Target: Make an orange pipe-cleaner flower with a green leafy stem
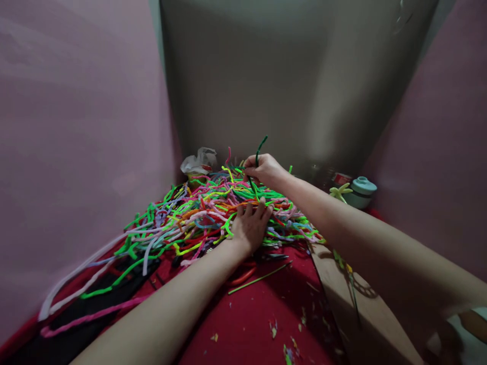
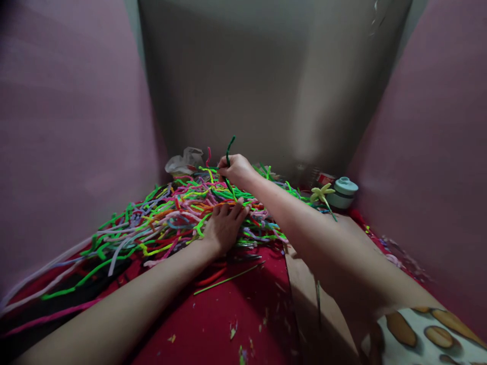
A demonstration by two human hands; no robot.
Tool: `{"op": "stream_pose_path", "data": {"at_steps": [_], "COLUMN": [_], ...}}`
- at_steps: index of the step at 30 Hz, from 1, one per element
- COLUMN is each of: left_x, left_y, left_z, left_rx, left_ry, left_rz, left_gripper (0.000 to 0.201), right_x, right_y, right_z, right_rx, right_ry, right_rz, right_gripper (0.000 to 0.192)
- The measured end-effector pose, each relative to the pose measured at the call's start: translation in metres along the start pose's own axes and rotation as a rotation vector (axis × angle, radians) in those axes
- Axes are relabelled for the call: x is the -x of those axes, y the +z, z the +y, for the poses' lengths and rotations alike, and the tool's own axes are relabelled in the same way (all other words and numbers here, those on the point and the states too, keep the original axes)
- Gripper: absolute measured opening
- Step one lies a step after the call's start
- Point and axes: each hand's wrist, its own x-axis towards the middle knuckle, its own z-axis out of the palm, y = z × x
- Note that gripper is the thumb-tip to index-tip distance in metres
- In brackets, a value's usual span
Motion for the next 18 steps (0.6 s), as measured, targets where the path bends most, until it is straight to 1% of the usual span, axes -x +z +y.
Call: {"op": "stream_pose_path", "data": {"at_steps": [2, 3, 6, 9, 12, 13, 14, 15, 16, 17, 18], "left_x": [-0.001, -0.001, -0.002, -0.001, 0.0, 0.0, 0.0, 0.0, 0.0, 0.0, 0.0], "left_y": [-0.001, -0.002, -0.006, -0.01, -0.011, -0.011, -0.01, -0.009, -0.008, -0.007, -0.007], "left_z": [-0.001, -0.001, -0.002, -0.003, -0.003, -0.003, -0.002, -0.002, -0.002, -0.002, -0.002], "left_rx": [0.016, 0.024, 0.045, 0.05, 0.065, 0.072, 0.08, 0.088, 0.097, 0.11, 0.132], "left_ry": [-0.008, -0.007, 0.009, 0.023, 0.022, 0.013, 0.001, -0.01, -0.016, -0.021, -0.03], "left_rz": [-0.013, -0.022, -0.075, -0.079, -0.052, -0.055, -0.062, -0.069, -0.072, -0.071, -0.07], "left_gripper": [0.048, 0.049, 0.05, 0.05, 0.05, 0.049, 0.048, 0.047, 0.046, 0.047, 0.047], "right_x": [0.002, 0.003, 0.007, 0.009, 0.013, 0.015, 0.019, 0.023, 0.028, 0.034, 0.041], "right_y": [-0.003, -0.005, -0.01, -0.02, -0.039, -0.048, -0.058, -0.069, -0.079, -0.089, -0.097], "right_z": [-0.004, -0.007, -0.015, -0.032, -0.063, -0.077, -0.091, -0.105, -0.12, -0.132, -0.143], "right_rx": [-0.135, -0.206, -0.359, -0.402, -0.407, -0.423, -0.445, -0.428, -0.398, -0.381, -0.362], "right_ry": [-0.011, -0.023, -0.089, -0.162, -0.271, -0.339, -0.44, -0.532, -0.593, -0.627, -0.606], "right_rz": [-0.002, 0.018, 0.119, 0.228, 0.355, 0.387, 0.431, 0.48, 0.532, 0.576, 0.607], "right_gripper": [0.014, 0.015, 0.015, 0.013, 0.013, 0.014, 0.014, 0.016, 0.02, 0.025, 0.029]}}
